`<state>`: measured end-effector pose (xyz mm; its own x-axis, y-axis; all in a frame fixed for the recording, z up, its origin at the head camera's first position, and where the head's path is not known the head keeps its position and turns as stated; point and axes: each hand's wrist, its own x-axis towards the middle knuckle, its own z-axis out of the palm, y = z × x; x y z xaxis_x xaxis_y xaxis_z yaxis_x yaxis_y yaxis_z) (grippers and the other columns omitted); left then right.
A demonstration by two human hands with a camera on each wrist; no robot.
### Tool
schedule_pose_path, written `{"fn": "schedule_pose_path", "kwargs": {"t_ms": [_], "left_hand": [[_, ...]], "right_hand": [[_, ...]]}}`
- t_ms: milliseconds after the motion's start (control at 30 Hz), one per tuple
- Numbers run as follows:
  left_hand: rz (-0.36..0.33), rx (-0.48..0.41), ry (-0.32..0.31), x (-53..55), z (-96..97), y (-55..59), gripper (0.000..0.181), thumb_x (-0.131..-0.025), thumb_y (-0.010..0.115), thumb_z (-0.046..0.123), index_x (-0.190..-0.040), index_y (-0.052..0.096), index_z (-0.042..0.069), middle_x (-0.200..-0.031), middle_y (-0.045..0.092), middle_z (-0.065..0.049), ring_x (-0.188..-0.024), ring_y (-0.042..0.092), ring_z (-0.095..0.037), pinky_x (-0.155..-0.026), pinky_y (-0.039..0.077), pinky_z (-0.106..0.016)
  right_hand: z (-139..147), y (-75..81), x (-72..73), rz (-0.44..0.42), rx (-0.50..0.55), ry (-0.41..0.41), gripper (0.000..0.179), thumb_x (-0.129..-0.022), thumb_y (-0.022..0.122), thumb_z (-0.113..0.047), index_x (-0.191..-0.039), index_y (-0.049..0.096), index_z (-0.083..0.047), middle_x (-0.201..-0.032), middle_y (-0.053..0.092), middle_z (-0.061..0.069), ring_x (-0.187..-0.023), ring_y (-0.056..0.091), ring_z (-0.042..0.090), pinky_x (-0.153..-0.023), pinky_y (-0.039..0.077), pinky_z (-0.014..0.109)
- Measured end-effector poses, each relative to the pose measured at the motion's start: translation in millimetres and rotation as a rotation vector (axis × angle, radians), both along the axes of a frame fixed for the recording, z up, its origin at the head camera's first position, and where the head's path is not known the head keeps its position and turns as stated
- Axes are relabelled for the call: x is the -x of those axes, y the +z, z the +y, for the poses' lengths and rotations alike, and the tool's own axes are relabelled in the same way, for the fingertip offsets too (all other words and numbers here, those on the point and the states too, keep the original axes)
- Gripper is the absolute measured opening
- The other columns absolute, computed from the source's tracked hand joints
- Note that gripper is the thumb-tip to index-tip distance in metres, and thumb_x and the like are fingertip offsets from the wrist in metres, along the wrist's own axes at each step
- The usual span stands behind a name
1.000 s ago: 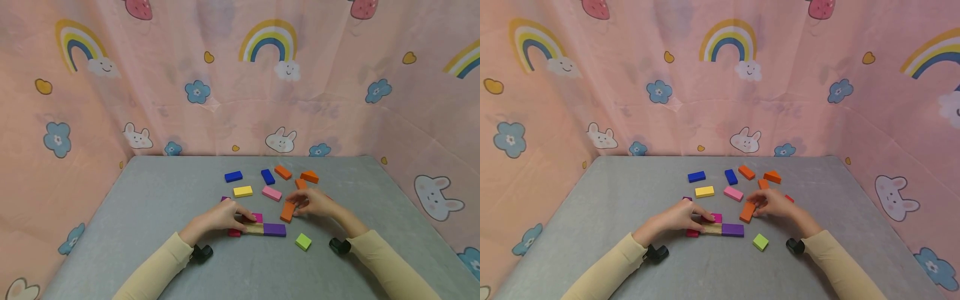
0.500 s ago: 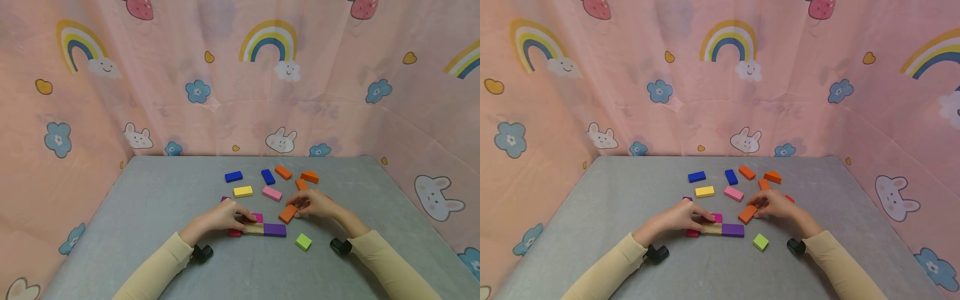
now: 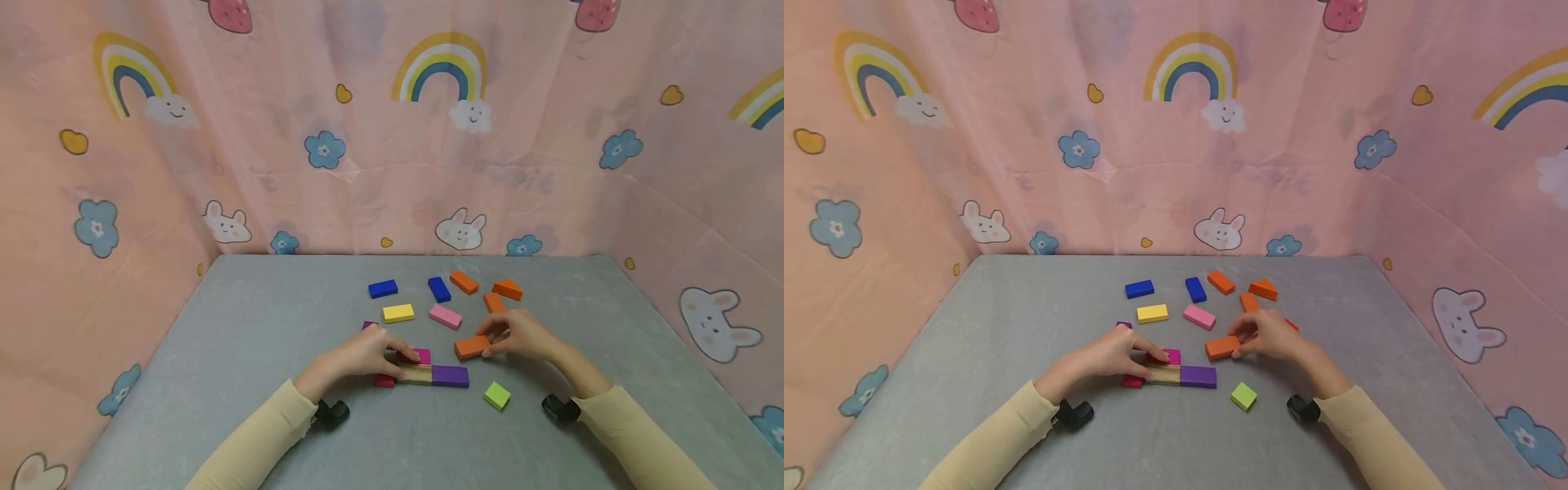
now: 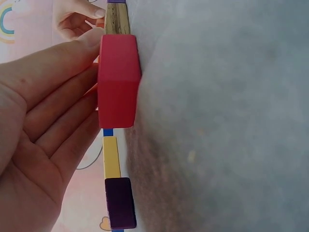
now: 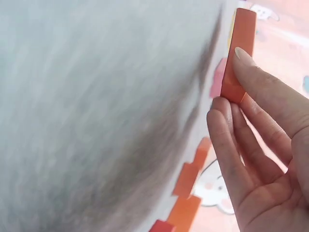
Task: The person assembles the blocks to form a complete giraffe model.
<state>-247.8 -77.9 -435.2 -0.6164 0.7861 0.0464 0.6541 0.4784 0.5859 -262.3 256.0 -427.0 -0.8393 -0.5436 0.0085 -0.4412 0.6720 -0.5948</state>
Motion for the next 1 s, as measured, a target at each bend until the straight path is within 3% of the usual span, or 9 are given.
{"fn": "schedule_pose_path", "kwargs": {"t_ms": [267,1000], "left_hand": [[-0.001,-0.002,0.007,-0.1,0.6,0.0,0.032,-0.078,0.079,0.027,-0.109,0.073,0.026,-0.111,0.069,0.011,-0.104,0.06,0.005,-0.089,0.048,-0.016],[0.004,-0.01,0.0,-0.4,1.9,-1.0,0.031,-0.078,0.079,0.026,-0.109,0.073,0.025,-0.108,0.07,0.013,-0.102,0.061,0.005,-0.089,0.048,-0.017]], "right_hand": [[-16,8.8,-13.2,0.029,-0.036,-0.051,0.035,-0.069,0.084,-0.033,-0.095,0.07,-0.013,-0.088,0.069,-0.003,-0.078,0.064,0.011,-0.066,0.053,0.018],[-41,3.8,-22.5,-0.007,0.005,0.001,0.033,-0.071,0.082,-0.033,-0.093,0.069,-0.012,-0.083,0.067,-0.003,-0.073,0.061,0.006,-0.066,0.052,0.019]]}}
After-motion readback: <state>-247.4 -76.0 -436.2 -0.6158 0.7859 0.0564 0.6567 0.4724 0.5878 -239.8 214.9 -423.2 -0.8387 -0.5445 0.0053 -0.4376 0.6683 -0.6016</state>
